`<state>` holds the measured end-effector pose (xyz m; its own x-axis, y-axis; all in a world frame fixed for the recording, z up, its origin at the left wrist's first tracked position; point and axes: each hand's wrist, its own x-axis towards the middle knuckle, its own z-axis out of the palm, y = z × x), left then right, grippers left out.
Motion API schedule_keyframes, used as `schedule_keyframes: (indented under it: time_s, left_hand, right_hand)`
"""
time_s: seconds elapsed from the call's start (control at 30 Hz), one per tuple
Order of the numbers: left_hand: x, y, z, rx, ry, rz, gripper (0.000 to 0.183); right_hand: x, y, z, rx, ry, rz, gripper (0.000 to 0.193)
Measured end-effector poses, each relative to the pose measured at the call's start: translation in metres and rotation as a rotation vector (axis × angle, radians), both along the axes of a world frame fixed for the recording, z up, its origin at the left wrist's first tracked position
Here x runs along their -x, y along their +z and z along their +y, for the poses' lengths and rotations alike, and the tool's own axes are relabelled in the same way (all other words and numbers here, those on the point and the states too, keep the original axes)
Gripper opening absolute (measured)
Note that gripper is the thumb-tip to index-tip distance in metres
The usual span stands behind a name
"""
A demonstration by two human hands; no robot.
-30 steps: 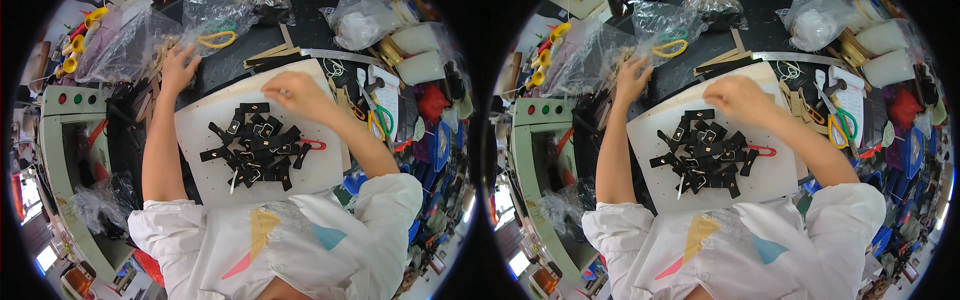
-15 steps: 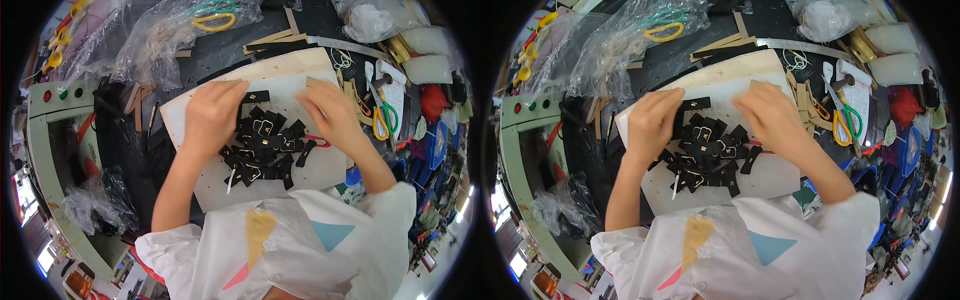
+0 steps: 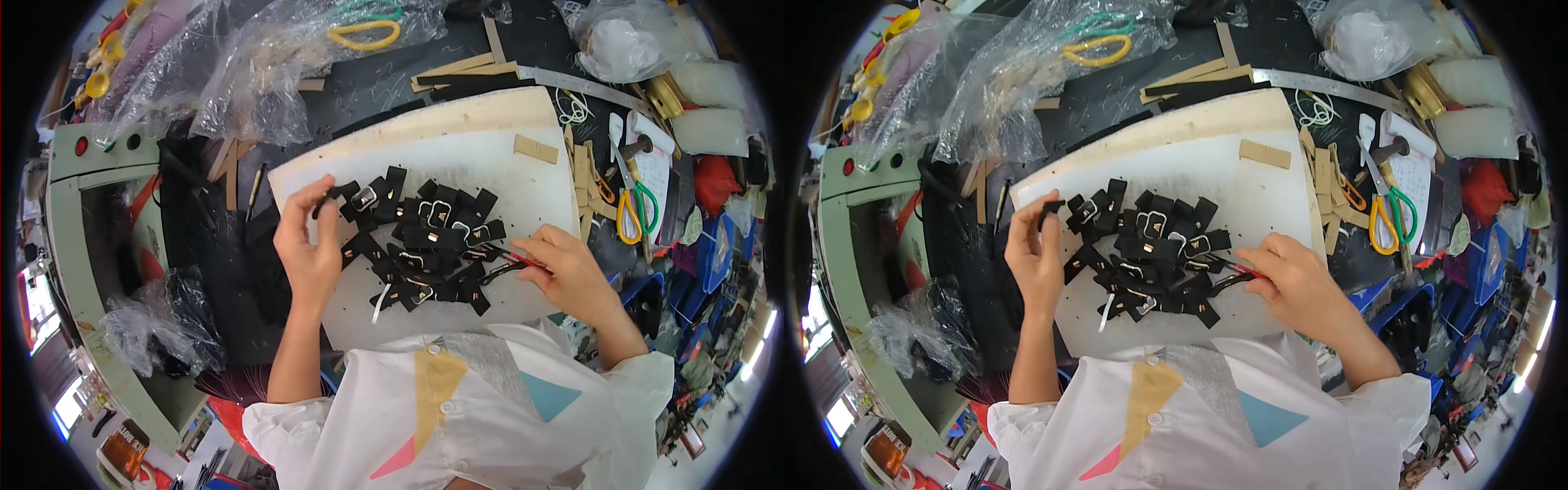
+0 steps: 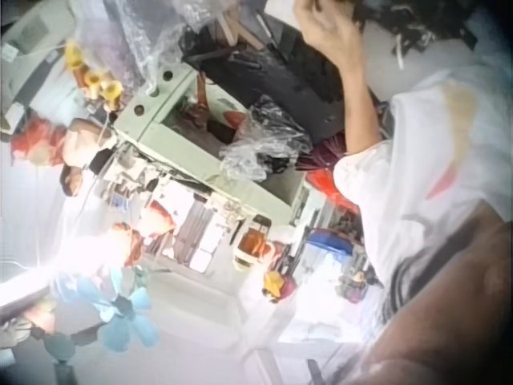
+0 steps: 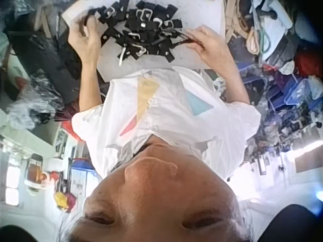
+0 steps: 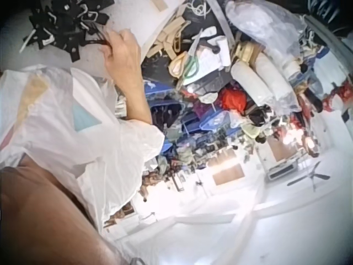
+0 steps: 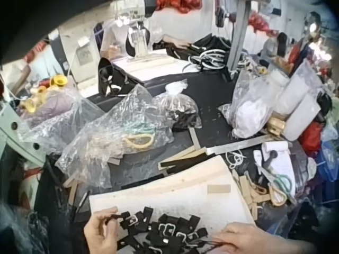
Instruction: The recorder uses clippers to trim and assemble small leather and metal shoe buckle components.
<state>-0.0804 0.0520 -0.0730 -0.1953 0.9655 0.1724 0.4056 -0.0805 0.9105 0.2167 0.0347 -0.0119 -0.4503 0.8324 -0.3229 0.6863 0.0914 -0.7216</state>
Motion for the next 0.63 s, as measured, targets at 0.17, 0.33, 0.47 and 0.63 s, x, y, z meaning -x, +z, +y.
schedule_keyframes:
  time_s: [0.17, 0.33, 0.47, 0.63]
  left_hand:
    - [-0.046, -0.007, -0.016, -0.053, 0.055, -0.006, 0.013]
    - [-0.063, 0.006, -0.011, 0.010, 0.165, -0.224, 0.018]
    - [-0.045, 0.037, -0.015, 0.340, 0.107, -0.818, 0.024]
    - [-0.040, 0.063, -0.030, 0.614, -0.013, -0.947, 0.026]
  right_hand:
    - [-0.005, 0.015, 0.012, -0.171, 0.177, -0.135, 0.022]
    - [-0.021, 0.032, 0.024, -0.306, 0.151, -0.268, 0.012]
    - [-0.008, 0.039, 0.027, -0.162, -0.142, -0.028, 0.019]
    - [0.036, 0.027, 0.021, -0.427, 0.115, 0.214, 0.035]
